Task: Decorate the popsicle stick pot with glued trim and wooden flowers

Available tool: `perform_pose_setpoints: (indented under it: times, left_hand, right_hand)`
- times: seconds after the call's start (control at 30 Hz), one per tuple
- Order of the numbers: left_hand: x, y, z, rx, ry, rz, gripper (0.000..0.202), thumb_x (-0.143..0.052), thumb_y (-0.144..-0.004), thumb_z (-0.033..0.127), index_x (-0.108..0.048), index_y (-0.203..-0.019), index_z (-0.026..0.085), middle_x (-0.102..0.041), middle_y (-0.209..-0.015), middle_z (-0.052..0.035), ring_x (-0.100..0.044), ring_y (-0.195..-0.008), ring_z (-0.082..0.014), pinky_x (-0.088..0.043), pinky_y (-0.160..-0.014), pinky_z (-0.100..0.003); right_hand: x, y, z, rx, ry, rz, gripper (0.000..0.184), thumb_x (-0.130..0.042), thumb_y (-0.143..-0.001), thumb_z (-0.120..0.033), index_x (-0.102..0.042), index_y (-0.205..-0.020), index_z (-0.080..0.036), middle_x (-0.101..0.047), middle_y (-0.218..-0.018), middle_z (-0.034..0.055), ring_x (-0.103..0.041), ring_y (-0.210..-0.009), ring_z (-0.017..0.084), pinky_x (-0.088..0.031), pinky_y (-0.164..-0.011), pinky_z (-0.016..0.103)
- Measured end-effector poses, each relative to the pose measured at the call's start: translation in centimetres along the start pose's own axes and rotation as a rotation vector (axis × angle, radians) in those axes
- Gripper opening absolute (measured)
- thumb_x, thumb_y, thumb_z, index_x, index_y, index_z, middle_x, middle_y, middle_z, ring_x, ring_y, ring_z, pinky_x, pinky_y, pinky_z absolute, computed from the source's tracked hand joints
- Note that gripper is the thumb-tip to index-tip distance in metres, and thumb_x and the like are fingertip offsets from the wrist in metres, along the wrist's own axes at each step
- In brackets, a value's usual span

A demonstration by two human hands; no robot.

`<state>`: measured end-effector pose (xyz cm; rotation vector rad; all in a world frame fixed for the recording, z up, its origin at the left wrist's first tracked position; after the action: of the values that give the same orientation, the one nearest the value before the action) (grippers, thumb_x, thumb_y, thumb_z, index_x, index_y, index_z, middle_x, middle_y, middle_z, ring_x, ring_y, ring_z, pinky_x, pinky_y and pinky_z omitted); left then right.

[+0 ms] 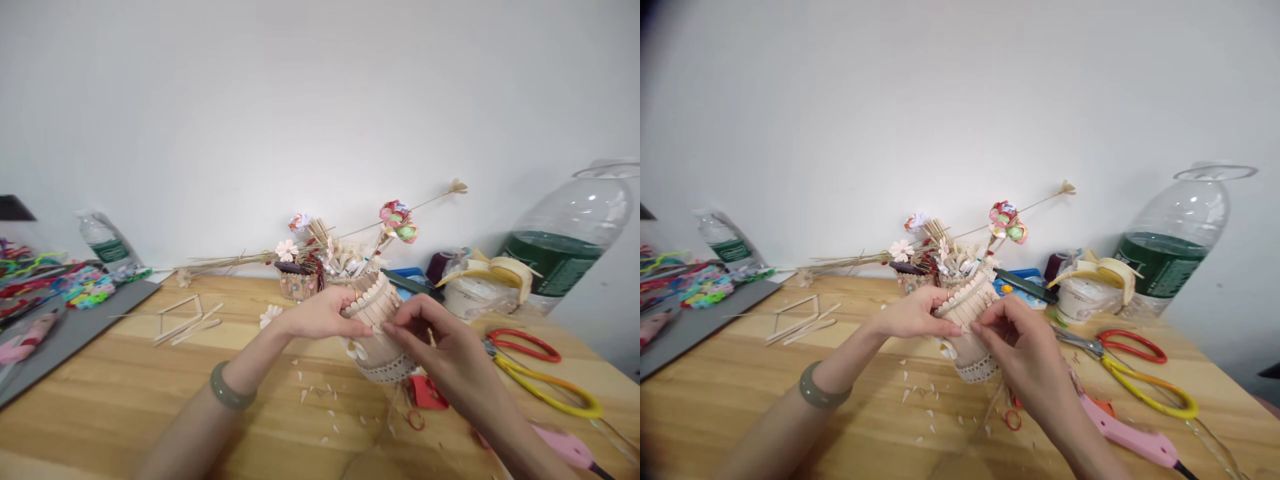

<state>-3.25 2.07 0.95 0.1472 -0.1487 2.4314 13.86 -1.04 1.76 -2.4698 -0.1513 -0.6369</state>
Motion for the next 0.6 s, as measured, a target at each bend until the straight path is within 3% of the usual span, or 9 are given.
perform_pose_setpoints:
  times: [0.23, 0.47, 0.6]
  left_hand:
    - [0.0, 0.0, 0.0, 0.019, 0.006, 0.024, 0.027, -0.069, -0.064, 0.026, -0.059, -0.084, 0.012, -0.056, -0.073, 0.0025, -0.049, -0.062, -0.0075, -0.042, -0.059, -0.02]
    - [0.3, 0.0, -0.1, 0.024, 0.0, 0.05, 0.029, -0.069, -0.064, 0.024, -0.058, -0.088, 0.011, -0.057, -0.071, 0.0019, -0.05, -0.058, -0.0067, -0.043, -0.055, -0.018]
    - [0.5, -0.2, -0.2, 0.034, -0.005, 0.08, 0.037, -0.072, -0.059, 0.021, -0.059, -0.092, 0.011, -0.06, -0.074, 0.0001, -0.052, -0.06, -0.0075, -0.045, -0.056, -0.018]
  right_hand:
    - [-0.2, -0.2, 0.1, -0.015, -0.044, -0.009, 0.015, -0.059, -0.075, -0.029, -0.052, -0.065, -0.021, -0.05, -0.062, -0.0026, -0.038, -0.054, 0.01, -0.031, -0.049, 0.023]
    - [-0.1, -0.6, 0.5, -0.122, -0.219, -0.036, 0.017, -0.066, -0.07, -0.032, -0.056, -0.063, -0.02, -0.05, -0.06, -0.0019, -0.041, -0.055, 0.011, -0.032, -0.049, 0.023]
    - [0.1, -0.4, 1.4, -0.193, -0.414, 0.072, 0.014, -0.062, -0.073, -0.035, -0.061, -0.076, -0.022, -0.057, -0.074, 0.0001, -0.049, -0.067, 0.012, -0.037, -0.056, 0.023]
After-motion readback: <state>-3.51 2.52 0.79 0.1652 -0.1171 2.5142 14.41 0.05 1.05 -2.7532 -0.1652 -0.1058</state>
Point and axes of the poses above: each hand's wrist, its own y-axis away from the middle knuckle, its own x-axis out of the back of the hand, z = x × y, the point moved 2 cm from there along -y, towards the middle knuckle
